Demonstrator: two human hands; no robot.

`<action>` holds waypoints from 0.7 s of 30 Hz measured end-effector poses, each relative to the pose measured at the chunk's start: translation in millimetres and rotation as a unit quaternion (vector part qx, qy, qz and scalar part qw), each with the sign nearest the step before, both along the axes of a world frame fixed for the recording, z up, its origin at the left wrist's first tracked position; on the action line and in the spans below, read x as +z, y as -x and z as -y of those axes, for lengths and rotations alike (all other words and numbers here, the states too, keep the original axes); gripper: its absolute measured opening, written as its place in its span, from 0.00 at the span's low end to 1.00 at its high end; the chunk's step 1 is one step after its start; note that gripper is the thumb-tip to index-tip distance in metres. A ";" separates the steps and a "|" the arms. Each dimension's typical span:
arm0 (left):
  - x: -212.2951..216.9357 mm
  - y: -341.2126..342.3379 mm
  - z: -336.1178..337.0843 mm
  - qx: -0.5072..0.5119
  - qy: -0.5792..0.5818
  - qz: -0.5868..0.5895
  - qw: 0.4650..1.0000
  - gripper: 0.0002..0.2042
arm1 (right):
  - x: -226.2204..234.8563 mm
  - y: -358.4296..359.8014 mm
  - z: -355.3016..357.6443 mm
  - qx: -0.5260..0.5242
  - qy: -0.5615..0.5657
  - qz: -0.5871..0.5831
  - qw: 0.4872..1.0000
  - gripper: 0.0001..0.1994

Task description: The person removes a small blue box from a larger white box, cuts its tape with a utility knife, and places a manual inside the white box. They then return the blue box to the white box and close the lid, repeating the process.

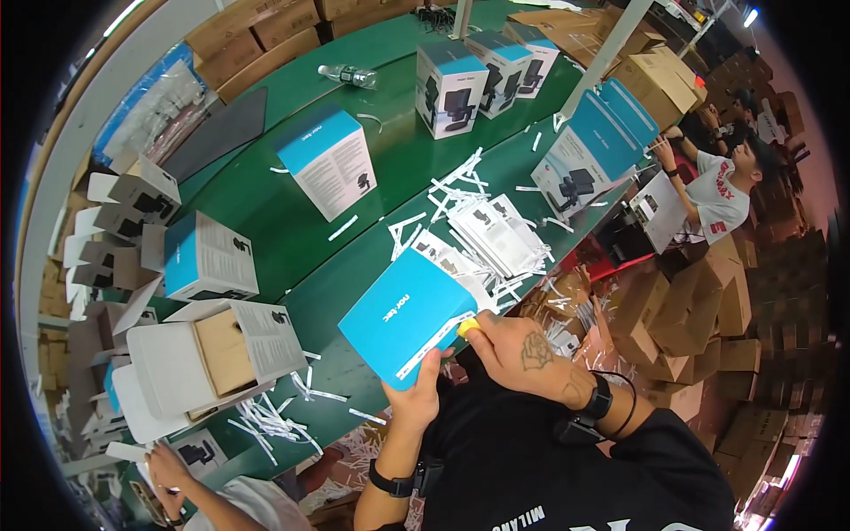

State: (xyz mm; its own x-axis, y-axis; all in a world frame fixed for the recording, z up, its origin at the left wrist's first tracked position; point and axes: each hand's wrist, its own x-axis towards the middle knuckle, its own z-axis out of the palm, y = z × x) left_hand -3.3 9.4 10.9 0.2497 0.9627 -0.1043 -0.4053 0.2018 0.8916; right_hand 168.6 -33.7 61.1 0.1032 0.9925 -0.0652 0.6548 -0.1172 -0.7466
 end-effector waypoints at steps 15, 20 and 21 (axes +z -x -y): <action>-6.0 12.9 -0.3 -0.010 0.010 -0.100 0.995 0.21 | 14.1 -5.7 -38.4 -0.002 -0.133 0.060 0.989 0.13; -0.3 12.5 -4.4 -0.051 0.042 -0.056 0.996 0.22 | 11.1 -12.2 -49.4 -0.005 -0.203 0.038 0.978 0.13; -0.8 15.7 -1.0 -0.050 0.022 -0.076 0.996 0.21 | 11.2 -11.2 -46.8 0.008 -0.201 -0.008 0.979 0.12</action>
State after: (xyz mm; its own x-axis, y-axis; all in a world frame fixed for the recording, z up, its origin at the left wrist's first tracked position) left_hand -19.0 10.4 10.1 0.3221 0.9275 -0.1899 -0.2416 0.2745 0.9307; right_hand 179.7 13.1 72.2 0.0891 0.9397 0.3301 0.6420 0.1992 -0.7403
